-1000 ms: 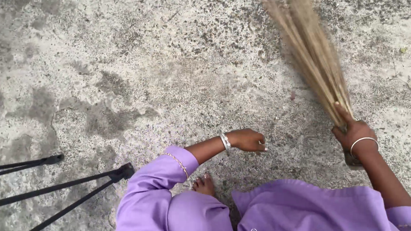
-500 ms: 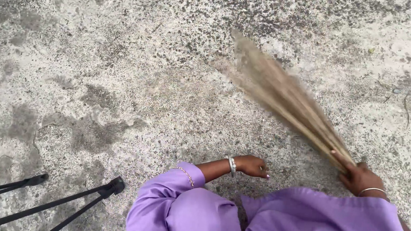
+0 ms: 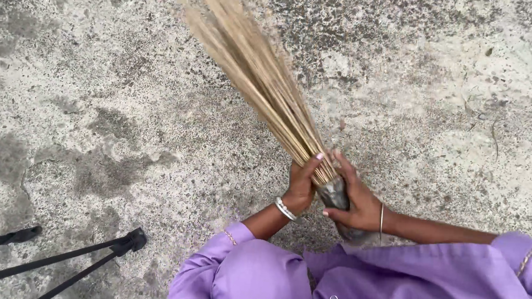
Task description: Sweeping an outdoor concrete area with a handheld straw broom.
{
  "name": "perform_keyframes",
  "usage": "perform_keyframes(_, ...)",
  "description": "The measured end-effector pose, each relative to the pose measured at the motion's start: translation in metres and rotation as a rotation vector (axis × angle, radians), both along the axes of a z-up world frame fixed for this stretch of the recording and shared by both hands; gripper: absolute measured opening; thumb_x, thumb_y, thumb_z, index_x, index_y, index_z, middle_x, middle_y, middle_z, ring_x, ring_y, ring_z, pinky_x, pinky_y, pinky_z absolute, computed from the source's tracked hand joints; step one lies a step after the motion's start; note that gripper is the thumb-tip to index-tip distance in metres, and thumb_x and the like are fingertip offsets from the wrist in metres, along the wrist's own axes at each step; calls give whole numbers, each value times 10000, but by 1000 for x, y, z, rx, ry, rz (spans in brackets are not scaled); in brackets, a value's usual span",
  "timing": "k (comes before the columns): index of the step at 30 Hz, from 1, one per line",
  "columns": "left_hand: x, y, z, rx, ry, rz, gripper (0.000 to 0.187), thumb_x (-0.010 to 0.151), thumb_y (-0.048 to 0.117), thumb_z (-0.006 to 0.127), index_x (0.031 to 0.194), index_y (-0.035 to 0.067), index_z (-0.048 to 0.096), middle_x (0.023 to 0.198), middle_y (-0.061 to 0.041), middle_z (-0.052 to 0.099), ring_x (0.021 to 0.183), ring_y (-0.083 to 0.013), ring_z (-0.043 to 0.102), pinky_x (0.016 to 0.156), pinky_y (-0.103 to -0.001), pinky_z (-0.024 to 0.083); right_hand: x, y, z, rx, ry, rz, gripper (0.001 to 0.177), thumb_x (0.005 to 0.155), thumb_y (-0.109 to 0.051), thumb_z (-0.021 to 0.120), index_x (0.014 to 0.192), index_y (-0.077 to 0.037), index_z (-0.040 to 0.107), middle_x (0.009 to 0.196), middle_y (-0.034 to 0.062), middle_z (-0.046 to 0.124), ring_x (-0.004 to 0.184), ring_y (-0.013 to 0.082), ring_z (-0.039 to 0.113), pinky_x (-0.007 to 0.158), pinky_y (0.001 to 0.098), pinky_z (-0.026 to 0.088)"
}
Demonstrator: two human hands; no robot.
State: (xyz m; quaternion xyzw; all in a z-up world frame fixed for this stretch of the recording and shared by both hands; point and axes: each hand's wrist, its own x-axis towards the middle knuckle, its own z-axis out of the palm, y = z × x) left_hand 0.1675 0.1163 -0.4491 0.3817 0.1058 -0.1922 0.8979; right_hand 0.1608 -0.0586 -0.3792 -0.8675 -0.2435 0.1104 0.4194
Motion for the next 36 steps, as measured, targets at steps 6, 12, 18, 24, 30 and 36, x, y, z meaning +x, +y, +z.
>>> perform_keyframes(6, 15, 88, 25, -65, -100, 813, 367, 963, 210, 738, 1219, 20, 555, 1053, -117, 647, 948, -221, 654, 786, -406, 601, 56, 77, -14, -38, 843, 142, 940, 766, -408, 773, 1522, -145, 280, 1167, 213, 667, 975, 337, 723, 752, 458, 619)
perform_keyframes(12, -1, 117, -58, 288, 206, 938, 765, 812, 62, 734, 1414, 138, 268, 1141, -91, 606, 996, -205, 649, 824, -369, 606, 45, 152, -93, 56, 1193, 17, 626, 832, -490, 664, 1288, -70, 575, 822, 148, 715, 556, 249, 700, 438, 314, 557)
perform_keyframes(18, 37, 169, -100, 664, 44, 220, 767, 811, 28, 734, 1446, 8, 304, 1155, -158, 622, 923, -235, 678, 783, -374, 616, -26, 208, -146, 497, 1314, -544, 546, 876, -616, 585, 1077, -109, 607, 694, 45, 650, 470, 192, 602, 362, 282, 393)
perform_keyframes(24, 17, 220, -20, 395, -257, 137, 965, 805, -29, 768, 1609, 83, 244, 1393, -123, 539, 1130, -187, 624, 929, -341, 581, -29, 253, -146, 904, 1108, -281, 490, 885, -432, 682, 1196, -72, 565, 954, 59, 691, 789, 195, 693, 658, 353, 559)
perform_keyframes(30, 2, 228, -24, 433, -113, 787, 1199, 728, -28, 729, 1638, 204, -17, 1426, -158, 479, 1012, -224, 642, 776, -353, 601, 40, 265, -169, 713, 1392, 124, 510, 816, -283, 711, 1255, -61, 575, 1033, 77, 689, 913, 230, 683, 837, 457, 585)
perform_keyframes(36, 72, 265, -136, 811, 89, 560, 1195, 836, 109, 789, 1639, 79, -96, 1311, -254, 610, 977, -265, 680, 801, -349, 609, 56, 288, -174, 745, 1691, -86, 546, 784, -388, 686, 1170, -11, 601, 941, 144, 712, 849, 299, 694, 763, 485, 597)
